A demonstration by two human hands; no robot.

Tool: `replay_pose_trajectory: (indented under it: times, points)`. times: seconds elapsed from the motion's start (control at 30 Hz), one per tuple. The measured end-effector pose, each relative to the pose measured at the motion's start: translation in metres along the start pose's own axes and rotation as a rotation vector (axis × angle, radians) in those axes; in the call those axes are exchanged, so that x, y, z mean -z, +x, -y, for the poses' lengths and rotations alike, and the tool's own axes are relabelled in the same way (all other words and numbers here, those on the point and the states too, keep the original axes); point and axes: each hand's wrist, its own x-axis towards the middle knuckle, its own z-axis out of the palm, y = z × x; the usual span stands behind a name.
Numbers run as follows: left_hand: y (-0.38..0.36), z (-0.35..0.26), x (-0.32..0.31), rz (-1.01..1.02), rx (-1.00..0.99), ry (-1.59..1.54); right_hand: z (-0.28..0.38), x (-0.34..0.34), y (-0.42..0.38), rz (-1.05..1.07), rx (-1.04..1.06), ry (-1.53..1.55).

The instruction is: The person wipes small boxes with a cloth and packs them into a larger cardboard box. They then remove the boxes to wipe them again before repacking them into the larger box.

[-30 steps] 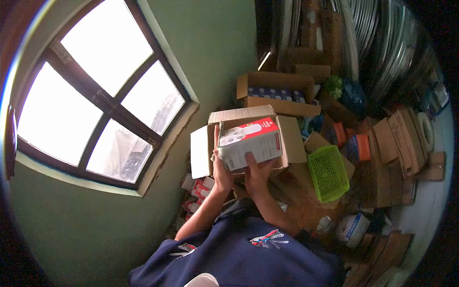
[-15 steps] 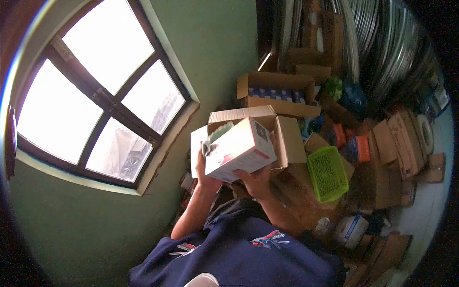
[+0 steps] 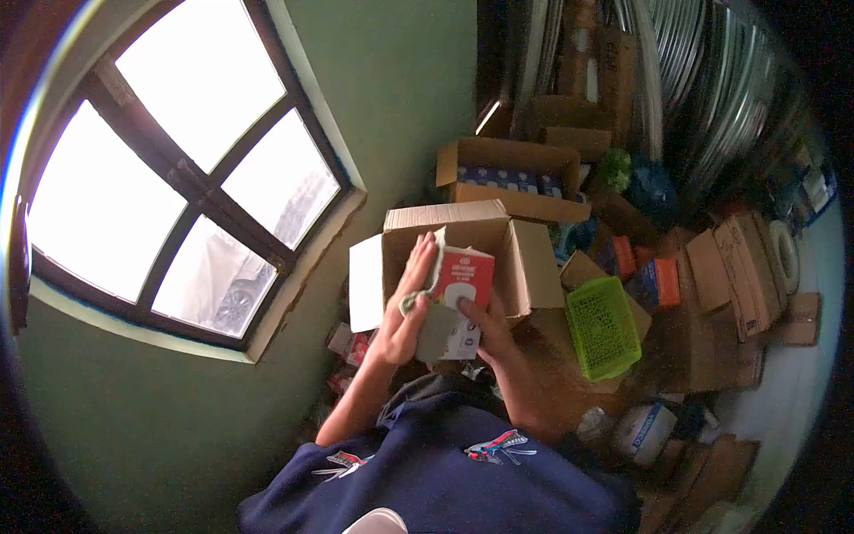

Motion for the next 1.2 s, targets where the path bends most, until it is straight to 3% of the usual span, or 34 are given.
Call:
replay_pose_trajectory:
  times: [0.13, 0.23, 0.3, 0.37, 0.4, 0.43, 0.5, 0.57, 0.63, 0.67, 0.77, 0.83, 0.93, 1.03, 1.1, 1.2]
  points:
    - [0.010, 0.010, 0.005, 0.011, 0.012, 0.058, -0.014, 0.013, -0.006, 0.102, -0.018, 0.304]
    - [0.001, 0.023, -0.012, -0.107, 0.175, -0.228, -0.016, 0.015, 0.006, -0.073, 0.015, 0.349]
    - [-0.008, 0.025, -0.019, -0.180, 0.255, -0.285, -0.014, 0.018, 0.019, -0.020, 0.057, 0.313]
    - [-0.018, 0.028, -0.021, -0.172, 0.259, -0.302, -0.012, 0.012, 0.029, -0.235, 0.384, -0.401]
    - [-0.019, 0.028, -0.020, -0.171, 0.264, -0.316, -0.014, 0.015, 0.030, -0.164, 0.364, -0.325]
    - [-0.019, 0.029, -0.018, -0.134, 0.145, -0.154, -0.015, 0.018, 0.028, -0.163, 0.364, -0.326]
    - [-0.016, 0.027, -0.017, -0.118, 0.097, -0.098, -0.016, 0.018, 0.026, -0.058, 0.175, -0.008]
    - [-0.010, 0.030, -0.012, -0.091, 0.079, -0.109, -0.021, 0.012, 0.024, -0.006, 0.211, -0.034]
    - [-0.003, 0.032, -0.009, -0.063, 0.062, -0.123, -0.014, 0.002, 0.020, -0.005, 0.310, -0.319]
    - [0.002, 0.032, -0.007, -0.086, 0.089, -0.149, -0.009, -0.003, 0.018, -0.005, 0.310, -0.319]
    - [0.004, 0.042, -0.009, -0.123, 0.116, -0.146, -0.003, -0.011, 0.015, 0.033, 0.231, -0.087]
    - [-0.003, 0.044, -0.019, -0.143, 0.204, -0.240, -0.007, -0.003, 0.020, -0.146, 0.209, 0.003]
    - [-0.014, 0.017, -0.022, 0.018, 0.088, 0.082, -0.012, 0.023, 0.033, -0.209, 0.142, 0.092]
    - [-0.011, 0.008, -0.018, 0.053, 0.038, 0.223, -0.018, 0.026, 0.030, -0.072, -0.016, 0.147]
    - [0.004, 0.009, -0.005, 0.101, -0.096, 0.462, -0.032, 0.026, 0.025, -0.071, -0.047, 0.164]
    - [0.020, 0.013, 0.003, -0.004, -0.054, 0.299, -0.022, 0.008, 0.016, -0.025, 0.013, 0.187]
